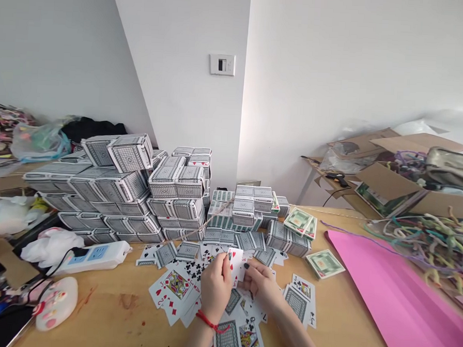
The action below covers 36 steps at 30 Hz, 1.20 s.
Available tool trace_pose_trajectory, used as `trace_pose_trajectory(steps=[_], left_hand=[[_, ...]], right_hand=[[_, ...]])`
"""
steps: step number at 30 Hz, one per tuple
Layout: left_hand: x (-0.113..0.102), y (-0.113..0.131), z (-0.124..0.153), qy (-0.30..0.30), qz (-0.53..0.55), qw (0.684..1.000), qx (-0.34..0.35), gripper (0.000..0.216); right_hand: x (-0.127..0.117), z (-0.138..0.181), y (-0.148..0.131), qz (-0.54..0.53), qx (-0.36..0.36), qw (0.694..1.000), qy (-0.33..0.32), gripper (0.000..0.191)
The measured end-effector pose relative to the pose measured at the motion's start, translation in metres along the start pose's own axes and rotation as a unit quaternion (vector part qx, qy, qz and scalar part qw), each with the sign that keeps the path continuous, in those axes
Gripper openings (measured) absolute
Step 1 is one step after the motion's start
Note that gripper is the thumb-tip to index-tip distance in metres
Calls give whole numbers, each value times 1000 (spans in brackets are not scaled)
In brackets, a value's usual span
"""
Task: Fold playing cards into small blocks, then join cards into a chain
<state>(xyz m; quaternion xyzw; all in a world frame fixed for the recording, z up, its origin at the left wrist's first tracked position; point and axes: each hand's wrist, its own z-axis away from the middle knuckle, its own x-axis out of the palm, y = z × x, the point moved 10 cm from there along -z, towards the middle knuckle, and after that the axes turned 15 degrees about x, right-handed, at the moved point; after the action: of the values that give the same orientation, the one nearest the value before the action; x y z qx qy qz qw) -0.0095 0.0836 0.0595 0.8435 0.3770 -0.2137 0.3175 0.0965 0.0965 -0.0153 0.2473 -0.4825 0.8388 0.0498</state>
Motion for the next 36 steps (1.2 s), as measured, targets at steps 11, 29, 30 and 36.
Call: trace_pose_trajectory(steps=[11,29,30,36], left_hand=[[-3,-4,2,18,64,997,-49,24],[-1,14,7,22,-7,997,-68,23],[-1,15,7,22,-13,997,-70,22],[6,23,11,18,15,997,-72,23]], right_hand=[[4,2,8,-106,54,989,-86,21],[-23,13,-12,103,-140,962,212,35],[-23,17,-15,130,-156,951,235,35],[-20,25,-16,161,-160,935,273,32]])
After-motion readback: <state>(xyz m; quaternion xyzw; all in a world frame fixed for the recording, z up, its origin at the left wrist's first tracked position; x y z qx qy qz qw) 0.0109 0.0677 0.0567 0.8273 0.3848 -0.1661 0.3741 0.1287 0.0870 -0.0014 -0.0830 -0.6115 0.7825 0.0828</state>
